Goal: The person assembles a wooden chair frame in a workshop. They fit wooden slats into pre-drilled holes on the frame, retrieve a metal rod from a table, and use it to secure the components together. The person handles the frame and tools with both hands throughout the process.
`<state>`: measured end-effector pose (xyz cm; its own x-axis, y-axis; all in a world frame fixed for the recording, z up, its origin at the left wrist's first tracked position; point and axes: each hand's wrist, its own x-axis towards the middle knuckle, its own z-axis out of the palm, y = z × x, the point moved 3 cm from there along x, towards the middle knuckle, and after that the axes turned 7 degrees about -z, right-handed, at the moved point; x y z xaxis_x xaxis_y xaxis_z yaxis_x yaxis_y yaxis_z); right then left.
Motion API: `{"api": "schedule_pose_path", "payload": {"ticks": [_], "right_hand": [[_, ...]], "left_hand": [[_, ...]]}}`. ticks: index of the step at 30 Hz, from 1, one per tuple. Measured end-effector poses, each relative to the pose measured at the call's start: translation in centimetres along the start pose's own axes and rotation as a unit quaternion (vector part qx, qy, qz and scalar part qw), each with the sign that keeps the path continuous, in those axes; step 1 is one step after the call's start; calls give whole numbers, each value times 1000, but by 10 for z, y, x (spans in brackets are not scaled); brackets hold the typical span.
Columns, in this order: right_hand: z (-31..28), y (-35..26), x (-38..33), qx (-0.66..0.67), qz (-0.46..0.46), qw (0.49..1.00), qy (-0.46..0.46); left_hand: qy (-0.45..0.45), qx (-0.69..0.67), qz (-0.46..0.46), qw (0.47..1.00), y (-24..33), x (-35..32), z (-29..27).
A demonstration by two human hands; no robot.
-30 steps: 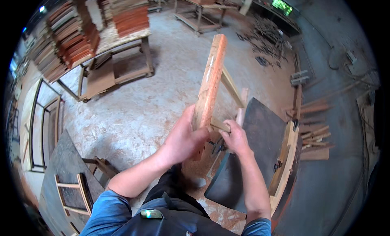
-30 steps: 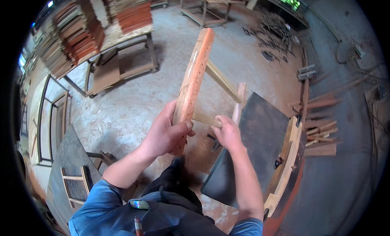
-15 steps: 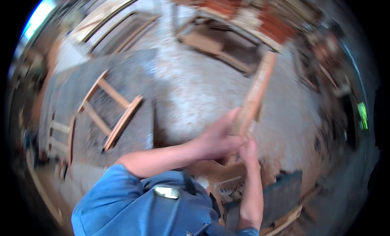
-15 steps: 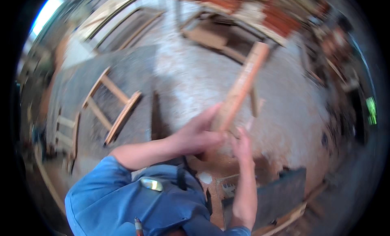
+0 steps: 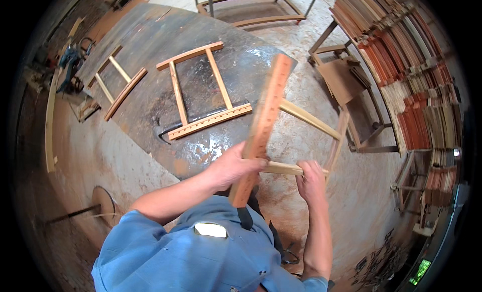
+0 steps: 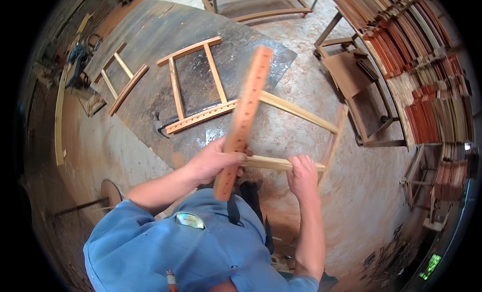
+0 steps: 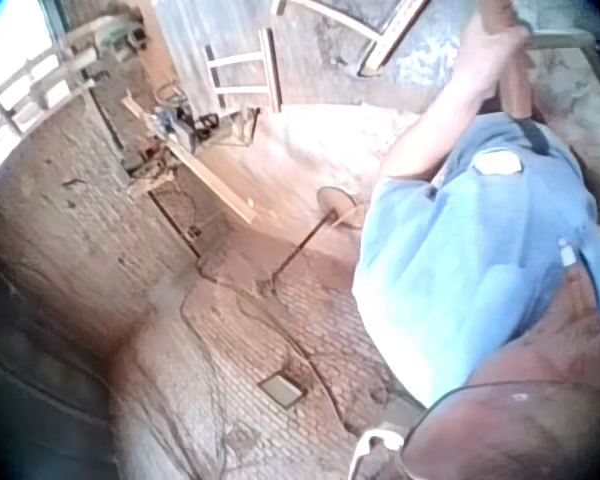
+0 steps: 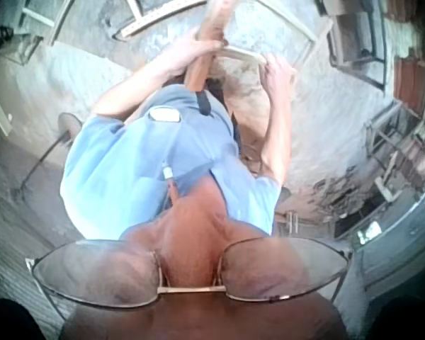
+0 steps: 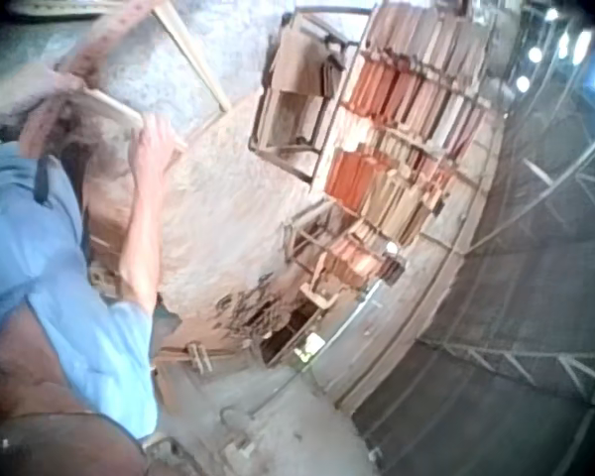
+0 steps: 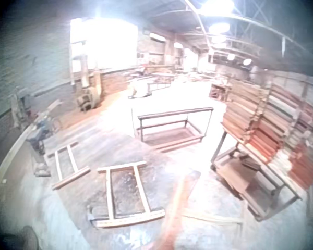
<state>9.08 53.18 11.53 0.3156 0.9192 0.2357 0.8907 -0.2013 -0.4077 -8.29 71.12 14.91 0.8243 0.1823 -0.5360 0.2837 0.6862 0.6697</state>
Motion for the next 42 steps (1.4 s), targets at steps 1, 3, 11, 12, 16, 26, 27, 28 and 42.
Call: {"api": "schedule_pose_path", "payload": {"ticks": [1,3,11,12,16,26,27,28,42], "right_hand": [[5,-1,11,4,-27,1000,-13],[14,-4,35,15,-83,996,-32],[38,-14,84,59,-242,966,-64],[41,-17,90,59,-259,962,-66],[46,-37,121,71,-315,942,-93],[67,-31,192,145,-234,957,-88],[86,-29,195,120,-236,959,-105],[103,-29,198,94,-239,959,-122],[244,-62,241,-43,-485,827,-281]], "left_hand": [[20,-22,0,1000,-3,-6,-9],[73,-33,20,997,-10,-17,-27],[201,-161,93,962,-38,-65,-29],[221,-176,117,952,-44,-68,-31],[279,-230,203,910,-55,-82,-39],[459,-258,347,776,-58,-160,-101],[470,-244,354,771,-59,-165,-107],[488,-244,361,756,-61,-171,-110],[743,-229,343,528,-34,-209,-46]]}}
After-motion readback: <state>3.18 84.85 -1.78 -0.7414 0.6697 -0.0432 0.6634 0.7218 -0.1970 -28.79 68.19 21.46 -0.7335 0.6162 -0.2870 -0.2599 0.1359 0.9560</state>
